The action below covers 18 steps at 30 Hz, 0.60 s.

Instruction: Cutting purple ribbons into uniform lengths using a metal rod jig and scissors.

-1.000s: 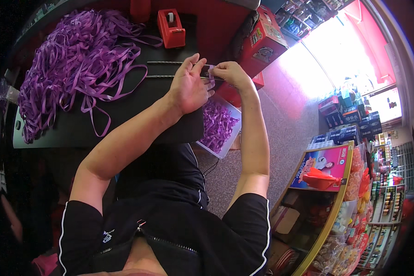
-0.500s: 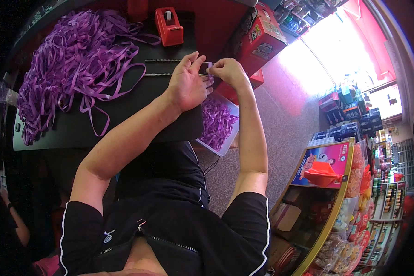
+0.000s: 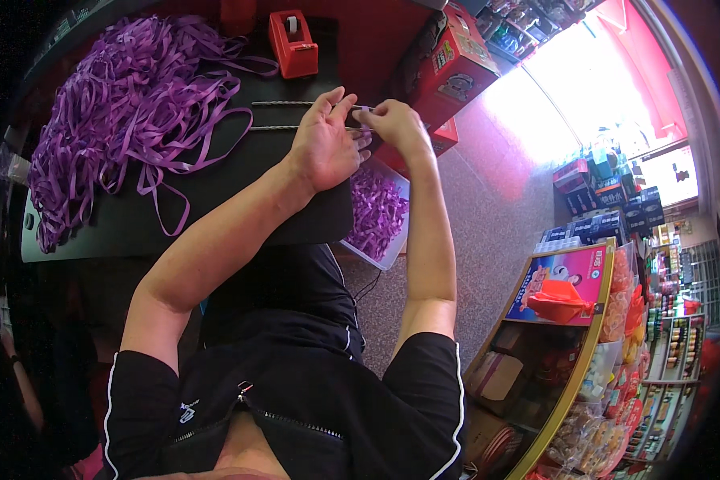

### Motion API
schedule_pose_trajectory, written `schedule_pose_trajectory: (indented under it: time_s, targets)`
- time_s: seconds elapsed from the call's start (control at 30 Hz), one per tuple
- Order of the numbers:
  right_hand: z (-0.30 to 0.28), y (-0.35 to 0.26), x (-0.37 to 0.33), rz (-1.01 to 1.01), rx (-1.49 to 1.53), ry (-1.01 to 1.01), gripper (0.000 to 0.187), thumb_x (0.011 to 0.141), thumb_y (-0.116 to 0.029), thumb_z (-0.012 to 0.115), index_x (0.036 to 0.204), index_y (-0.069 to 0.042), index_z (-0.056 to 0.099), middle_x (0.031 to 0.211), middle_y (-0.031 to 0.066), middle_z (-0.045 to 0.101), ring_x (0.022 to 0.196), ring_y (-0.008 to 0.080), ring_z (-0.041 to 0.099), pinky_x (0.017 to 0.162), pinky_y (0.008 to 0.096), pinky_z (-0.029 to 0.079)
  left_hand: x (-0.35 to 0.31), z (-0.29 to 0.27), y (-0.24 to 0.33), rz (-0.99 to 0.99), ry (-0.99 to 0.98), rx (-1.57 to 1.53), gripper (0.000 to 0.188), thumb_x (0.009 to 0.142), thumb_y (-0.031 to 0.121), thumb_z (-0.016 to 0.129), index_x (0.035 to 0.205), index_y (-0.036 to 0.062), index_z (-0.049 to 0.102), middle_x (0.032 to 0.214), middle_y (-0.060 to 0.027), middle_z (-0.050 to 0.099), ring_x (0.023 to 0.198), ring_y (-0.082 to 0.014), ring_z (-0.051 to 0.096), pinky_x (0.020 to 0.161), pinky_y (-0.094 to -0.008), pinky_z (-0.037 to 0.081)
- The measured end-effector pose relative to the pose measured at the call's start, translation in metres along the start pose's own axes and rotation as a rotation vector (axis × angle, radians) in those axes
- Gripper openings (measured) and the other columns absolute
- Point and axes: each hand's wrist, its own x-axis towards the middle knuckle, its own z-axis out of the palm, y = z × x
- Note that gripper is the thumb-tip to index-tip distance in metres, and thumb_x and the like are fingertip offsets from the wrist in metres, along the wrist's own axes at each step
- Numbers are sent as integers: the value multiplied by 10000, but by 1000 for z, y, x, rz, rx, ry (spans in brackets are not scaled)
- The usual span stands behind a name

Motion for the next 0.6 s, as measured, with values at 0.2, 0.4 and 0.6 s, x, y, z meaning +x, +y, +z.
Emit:
schedule_pose_trajectory:
  time_s: [0.2, 0.4, 0.6]
  targets:
    - [19, 61, -4, 106, 720, 125, 421, 861, -420, 597, 971, -20, 670, 820, 24, 623, 705, 123, 545, 636, 295, 440, -2, 4, 1, -32, 42, 1, 855, 854, 557, 487, 1506, 232, 40, 1513, -267, -30, 1421, -364, -35, 1118, -475, -103]
    - [89, 55, -5, 60, 1892, -800, 330, 947, -207, 481, 1185, 14, 534, 942, 60, 637, 779, 132, 616, 709, 284, 517, -2, -1, 6, -32, 36, -21, 855, 876, 536, 469, 1506, 209, -7, 1504, -273, -170, 1417, -368, -147, 1115, -473, -128]
    - [112, 76, 2, -49, 2232, -1035, 387, 974, -260, 450, 1264, -8, 496, 1130, 107, 616, 1011, 234, 620, 892, 399, 499, -3, 3, 3, -36, 41, -17, 856, 879, 535, 469, 1506, 197, -6, 1497, -288, -169, 1417, -370, -143, 1121, -464, -117]
